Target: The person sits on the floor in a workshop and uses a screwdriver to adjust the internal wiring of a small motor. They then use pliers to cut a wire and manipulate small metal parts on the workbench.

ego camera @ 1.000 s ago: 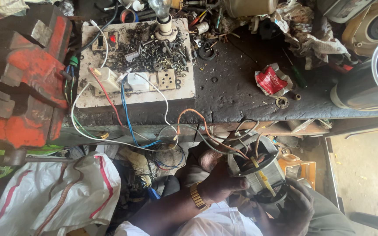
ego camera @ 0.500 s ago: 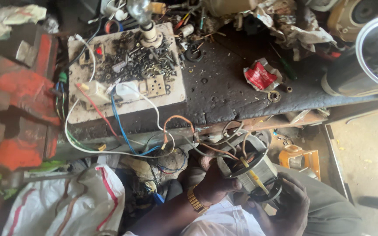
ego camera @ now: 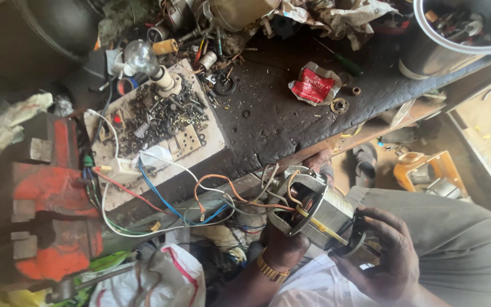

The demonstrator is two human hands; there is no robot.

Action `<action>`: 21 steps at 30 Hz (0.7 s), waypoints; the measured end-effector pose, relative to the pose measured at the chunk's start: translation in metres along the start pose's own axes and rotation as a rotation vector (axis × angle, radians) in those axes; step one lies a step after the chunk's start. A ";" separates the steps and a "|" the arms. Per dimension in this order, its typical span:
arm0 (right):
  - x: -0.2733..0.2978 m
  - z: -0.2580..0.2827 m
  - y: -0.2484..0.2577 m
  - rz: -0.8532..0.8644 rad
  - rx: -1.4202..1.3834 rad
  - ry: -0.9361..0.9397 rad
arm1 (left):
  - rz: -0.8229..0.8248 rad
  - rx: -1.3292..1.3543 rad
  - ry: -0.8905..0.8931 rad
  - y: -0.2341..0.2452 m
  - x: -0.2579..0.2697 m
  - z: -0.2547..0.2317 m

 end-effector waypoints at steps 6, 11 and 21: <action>-0.004 0.009 0.003 -0.015 0.002 0.050 | -0.001 0.075 0.025 0.003 0.006 0.006; -0.004 0.012 0.003 -0.021 0.036 0.075 | -0.028 0.182 0.034 0.004 0.006 0.011; 0.000 0.005 0.002 -0.029 0.046 0.061 | 0.009 0.160 0.056 0.006 0.006 0.016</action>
Point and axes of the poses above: each hand's wrist, its own x-axis away from the middle knuckle, its own y-axis out of the back of the hand, z = x × y, the point moved 9 cm from there along -x, towards the middle knuckle, and after that the axes turned 4 degrees about z, right-handed, at the moved point
